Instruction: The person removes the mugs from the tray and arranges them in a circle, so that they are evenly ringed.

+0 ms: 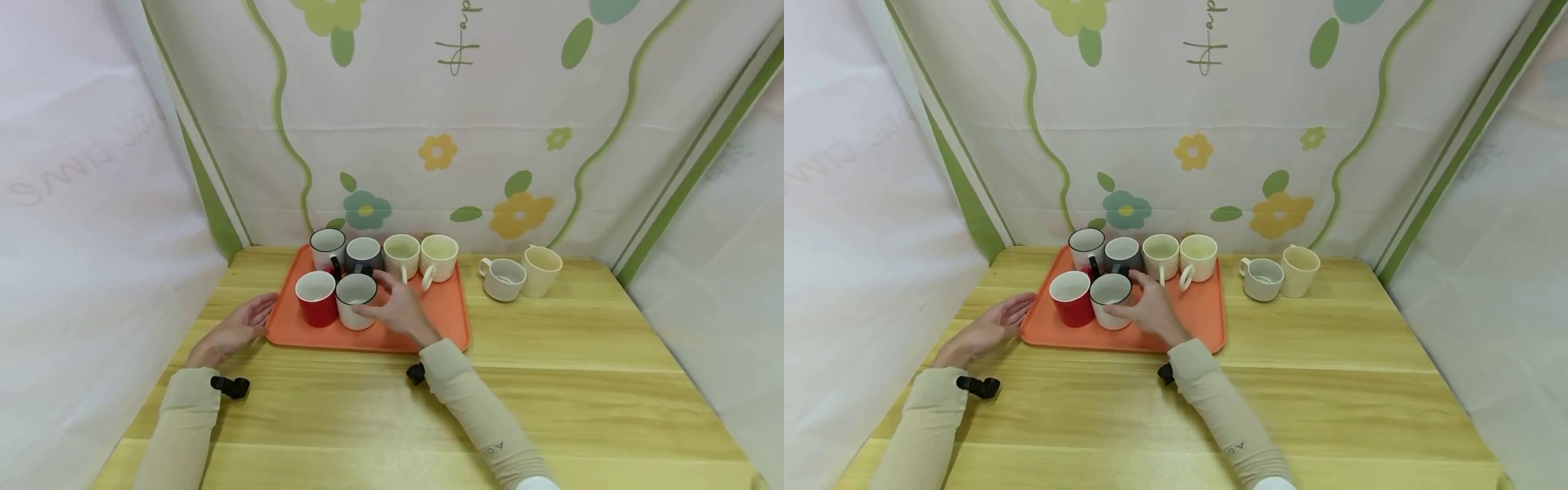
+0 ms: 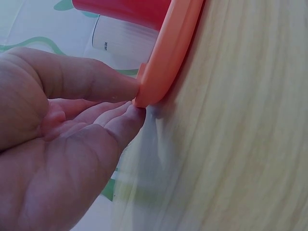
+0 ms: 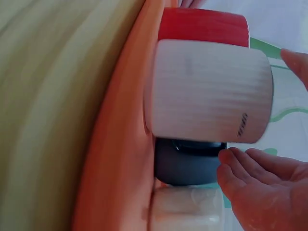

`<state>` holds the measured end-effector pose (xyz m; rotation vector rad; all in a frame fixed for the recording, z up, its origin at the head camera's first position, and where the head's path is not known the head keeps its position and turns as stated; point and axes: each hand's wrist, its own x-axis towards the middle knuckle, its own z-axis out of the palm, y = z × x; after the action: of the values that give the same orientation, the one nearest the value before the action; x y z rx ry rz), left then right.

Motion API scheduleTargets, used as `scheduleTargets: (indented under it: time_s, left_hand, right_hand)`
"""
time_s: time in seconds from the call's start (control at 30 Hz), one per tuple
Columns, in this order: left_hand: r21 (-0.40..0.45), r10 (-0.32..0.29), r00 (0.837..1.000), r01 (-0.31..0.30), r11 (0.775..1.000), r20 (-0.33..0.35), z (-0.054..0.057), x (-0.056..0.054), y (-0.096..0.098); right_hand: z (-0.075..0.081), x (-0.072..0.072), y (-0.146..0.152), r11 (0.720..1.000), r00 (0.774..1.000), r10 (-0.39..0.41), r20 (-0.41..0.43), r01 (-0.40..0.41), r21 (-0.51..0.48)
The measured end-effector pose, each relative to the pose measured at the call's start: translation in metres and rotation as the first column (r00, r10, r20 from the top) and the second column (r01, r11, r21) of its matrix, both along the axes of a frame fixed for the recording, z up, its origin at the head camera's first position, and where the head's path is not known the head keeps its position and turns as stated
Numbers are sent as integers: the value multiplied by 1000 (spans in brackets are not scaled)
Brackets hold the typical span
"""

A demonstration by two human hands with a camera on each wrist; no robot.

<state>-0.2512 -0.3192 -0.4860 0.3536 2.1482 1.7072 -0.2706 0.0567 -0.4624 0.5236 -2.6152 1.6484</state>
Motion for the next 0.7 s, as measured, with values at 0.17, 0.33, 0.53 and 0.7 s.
scheduleTargets:
  time_s: [0.17,0.33,0.53,0.7]
  left_hand:
    - [15,0,1000,0,1000,-3,1,1,-1]
    - [7,1,1000,-1,1000,-2,2,1,0]
    - [-1,0,1000,0,1000,-1,0,-1,1]
    - [-18,5,1000,-5,1000,8,1,-1,1]
  right_hand:
    - [-6,-3,-15,998,993,-44,-107,48,40]
    - [-6,0,-23,993,983,-96,-153,105,47]
    - [-7,0,-24,992,982,-118,-150,124,31]
    - [-5,0,-19,995,985,-93,-142,96,9]
